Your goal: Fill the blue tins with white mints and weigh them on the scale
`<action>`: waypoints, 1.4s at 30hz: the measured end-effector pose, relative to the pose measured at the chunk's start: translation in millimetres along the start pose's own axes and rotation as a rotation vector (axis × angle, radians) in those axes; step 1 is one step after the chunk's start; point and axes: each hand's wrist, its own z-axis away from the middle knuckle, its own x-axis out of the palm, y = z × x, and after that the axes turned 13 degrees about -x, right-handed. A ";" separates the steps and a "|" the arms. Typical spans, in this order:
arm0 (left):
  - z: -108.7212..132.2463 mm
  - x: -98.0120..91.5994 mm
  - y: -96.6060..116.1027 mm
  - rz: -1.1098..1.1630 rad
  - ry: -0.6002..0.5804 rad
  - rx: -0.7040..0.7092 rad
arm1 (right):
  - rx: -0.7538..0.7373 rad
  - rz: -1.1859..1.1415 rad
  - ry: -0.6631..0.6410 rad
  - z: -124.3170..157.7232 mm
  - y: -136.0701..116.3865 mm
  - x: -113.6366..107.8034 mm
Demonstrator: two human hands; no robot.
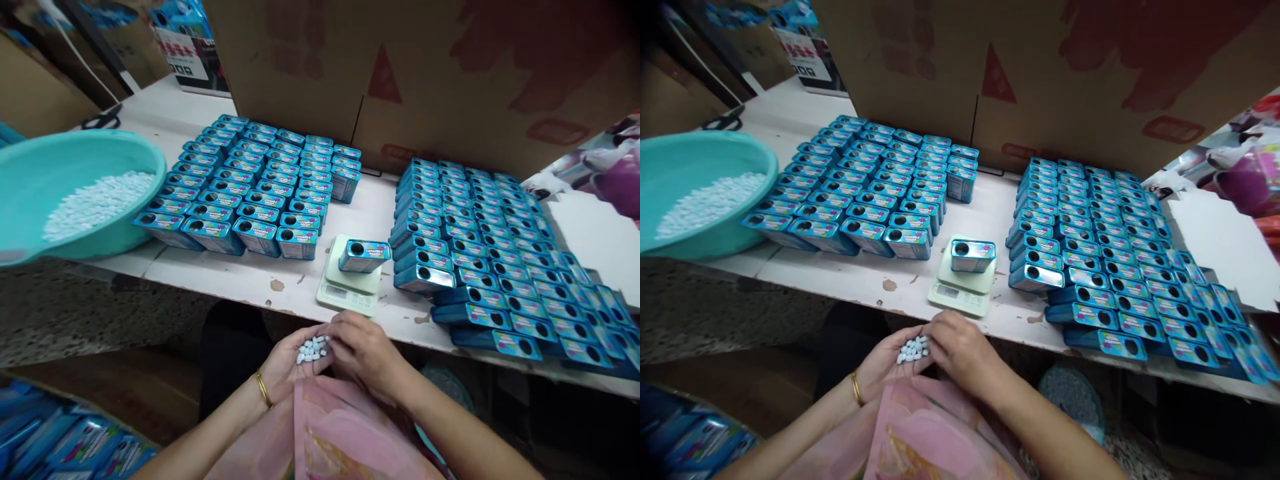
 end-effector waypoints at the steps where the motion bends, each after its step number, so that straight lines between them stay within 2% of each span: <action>1: -0.2 1.8 -0.1 -0.008 0.004 0.006 | 0.002 -0.002 0.051 -4.2 4.7 -11.2; 5: -1.3 4.2 -1.2 -0.052 0.015 0.026 | -0.005 0.155 0.194 -31.5 27.3 -61.4; 8: -1.2 1.2 -2.1 -0.069 0.000 0.049 | 0.007 0.314 0.166 -52.7 43.2 -83.3; 12: 1.1 -3.8 -2.5 -0.067 0.004 0.070 | 0.037 0.424 0.041 -65.8 56.2 -87.1; 14: 2.3 -4.8 -2.3 -0.067 0.003 0.071 | 0.034 0.422 0.055 -65.7 57.0 -87.3; 17: 2.5 -4.1 -1.8 -0.063 -0.008 0.068 | 0.008 0.343 0.161 -59.3 48.5 -87.7; 20: 1.4 -2.8 -1.5 -0.052 -0.015 0.062 | -0.023 0.215 0.250 -44.1 27.7 -74.1; 21: 0.9 -2.8 -1.6 -0.048 -0.016 0.061 | -0.041 0.175 0.232 -36.9 19.0 -63.9; 23: -0.2 -3.7 -2.0 -0.039 -0.018 0.058 | -0.090 0.122 0.112 -20.4 1.9 -36.6; 24: -0.6 -4.6 -2.3 -0.036 -0.018 0.053 | -0.100 0.119 -0.032 -11.9 -5.4 -21.3; 25: -1.0 -5.6 -2.6 -0.035 -0.013 0.044 | -0.095 0.159 -0.101 -3.8 -11.2 -6.4; 27: -1.5 -7.1 -3.1 -0.035 0.005 0.020 | -0.063 0.231 -0.179 9.5 -17.8 18.0; 29: -1.5 -7.2 -3.3 -0.032 0.026 0.001 | -0.049 0.259 -0.196 17.0 -18.8 31.3; 36: -0.6 -1.2 -3.6 -0.043 0.017 -0.032 | -0.027 0.205 -0.206 12.8 -14.1 29.3; 42: -1.9 -5.0 -2.9 -0.020 -0.016 -0.035 | -0.051 0.166 -0.136 15.9 -10.6 36.4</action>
